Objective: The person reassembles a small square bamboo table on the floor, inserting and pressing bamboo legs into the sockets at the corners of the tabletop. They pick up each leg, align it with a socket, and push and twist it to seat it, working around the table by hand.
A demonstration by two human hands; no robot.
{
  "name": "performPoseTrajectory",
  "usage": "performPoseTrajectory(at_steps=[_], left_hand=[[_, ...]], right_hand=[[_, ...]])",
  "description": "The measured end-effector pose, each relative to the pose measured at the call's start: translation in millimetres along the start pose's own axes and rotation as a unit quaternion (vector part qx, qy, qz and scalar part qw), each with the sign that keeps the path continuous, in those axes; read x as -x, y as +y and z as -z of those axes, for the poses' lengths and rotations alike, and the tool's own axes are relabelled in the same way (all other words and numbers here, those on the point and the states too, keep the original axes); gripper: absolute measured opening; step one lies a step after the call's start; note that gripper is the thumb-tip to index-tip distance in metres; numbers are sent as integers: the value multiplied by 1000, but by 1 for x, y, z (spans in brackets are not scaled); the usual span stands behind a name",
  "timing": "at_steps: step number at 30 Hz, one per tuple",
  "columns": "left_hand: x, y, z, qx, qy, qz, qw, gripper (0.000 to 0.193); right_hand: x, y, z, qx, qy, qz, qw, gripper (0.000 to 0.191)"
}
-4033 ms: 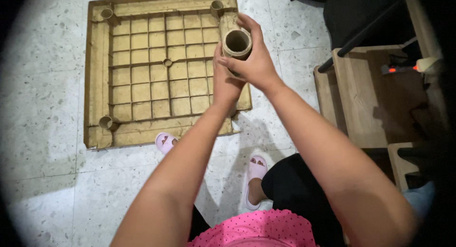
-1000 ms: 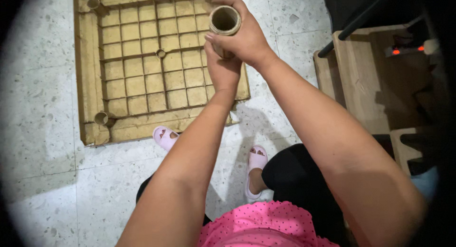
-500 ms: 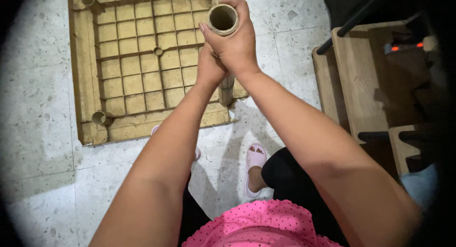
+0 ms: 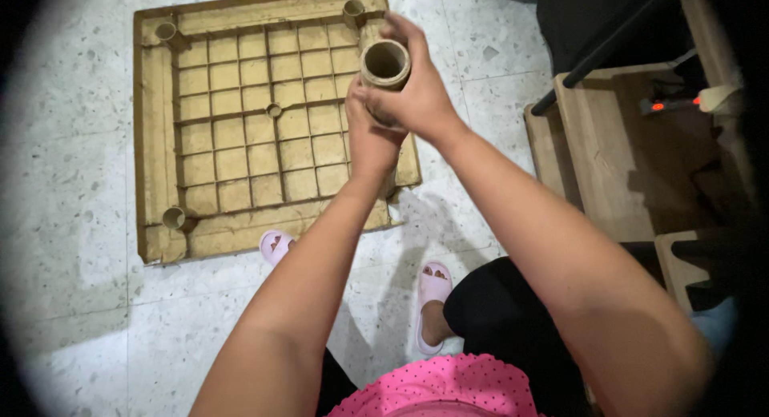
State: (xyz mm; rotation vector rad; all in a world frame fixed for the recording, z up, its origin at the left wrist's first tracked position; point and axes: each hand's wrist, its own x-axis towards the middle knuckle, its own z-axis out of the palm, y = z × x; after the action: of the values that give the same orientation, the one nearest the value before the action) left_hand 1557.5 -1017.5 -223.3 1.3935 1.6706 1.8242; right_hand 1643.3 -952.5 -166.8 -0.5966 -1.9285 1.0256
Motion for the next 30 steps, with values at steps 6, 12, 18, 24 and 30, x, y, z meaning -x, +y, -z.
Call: performPoseTrajectory(at_steps=[6, 12, 18, 24, 30], left_hand=[[2, -1, -16, -16, 55, 83, 995, 73], [-4, -2, -4, -24, -11, 118, 993, 43], [-19, -9, 10, -55, -92, 81, 991, 45], [-25, -7, 10, -62, -139, 93, 984, 48], [-28, 7, 19, -4, -172, 95, 981, 69]], right_hand=[[-8, 4, 5, -13, -19, -10, 1000, 86], [-2, -6, -15, -7, 66, -53, 996, 53], [-1, -10, -27, 22, 131, -34, 991, 56], [-1, -13, -30, 21, 172, -73, 982, 59], [-7, -19, -13, 83, 106, -75, 988, 72]])
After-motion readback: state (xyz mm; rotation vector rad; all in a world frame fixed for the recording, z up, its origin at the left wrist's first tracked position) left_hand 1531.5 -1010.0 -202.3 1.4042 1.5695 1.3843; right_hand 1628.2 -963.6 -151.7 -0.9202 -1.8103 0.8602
